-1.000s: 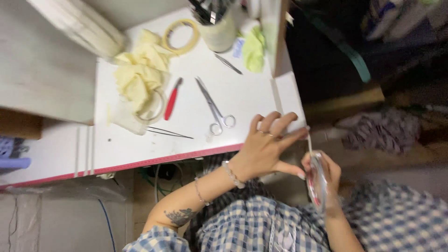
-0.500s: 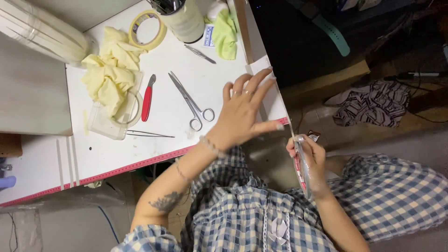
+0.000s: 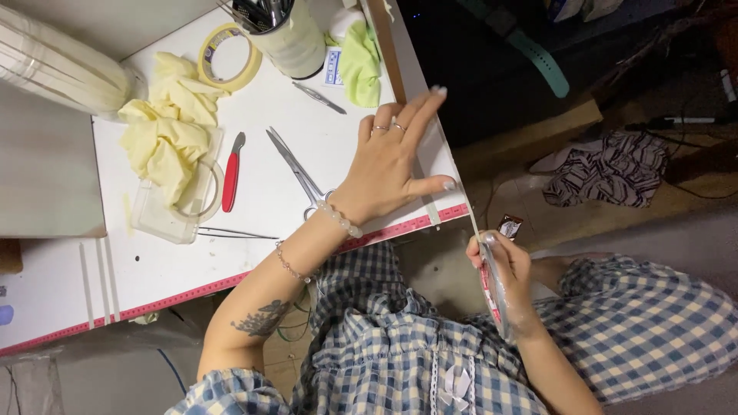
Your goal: Measuring and cutting thin plastic strips from a roll using a ruler, pen, and scissors on a workbench.
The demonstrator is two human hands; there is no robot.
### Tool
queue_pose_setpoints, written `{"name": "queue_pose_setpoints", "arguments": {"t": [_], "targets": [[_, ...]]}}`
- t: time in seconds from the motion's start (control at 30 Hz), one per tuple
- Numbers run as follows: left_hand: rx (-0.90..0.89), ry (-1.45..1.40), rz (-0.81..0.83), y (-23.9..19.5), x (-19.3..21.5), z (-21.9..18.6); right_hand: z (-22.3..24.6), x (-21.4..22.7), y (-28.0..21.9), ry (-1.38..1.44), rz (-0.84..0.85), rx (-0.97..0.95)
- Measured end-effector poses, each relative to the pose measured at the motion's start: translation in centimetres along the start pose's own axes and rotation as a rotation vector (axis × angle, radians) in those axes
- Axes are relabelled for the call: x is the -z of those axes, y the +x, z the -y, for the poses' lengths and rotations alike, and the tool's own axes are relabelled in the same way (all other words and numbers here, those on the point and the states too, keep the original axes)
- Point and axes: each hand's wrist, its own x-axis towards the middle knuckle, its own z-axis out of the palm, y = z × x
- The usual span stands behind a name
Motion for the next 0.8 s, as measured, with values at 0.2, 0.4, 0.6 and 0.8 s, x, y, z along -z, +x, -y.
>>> {"name": "queue_pose_setpoints", "arguments": {"t": [0.2,0.4,0.6,0.8], "targets": [[0.013,-0.117,-0.049,-1.7,2.4,-2.1,-0.8,-0.2,-0.1,0.018,-0.04,0.03],[-0.101,-0.53,-0.288,-9.1,-1.8,-6.6,-0.9,-0.9,-0.1,-0.041,-0.109,0.039],[0.23,-0.985,-0.203,-11.1,-5.1,-8.7,0.5,-1.8,-0.8,0.014,-0.217,-0.044],[0.361,-1.416,-0.122,-9.4,-5.0,-10.0,1.0,-1.3,-1.3,-0.079,-0.276,-0.151]]}}
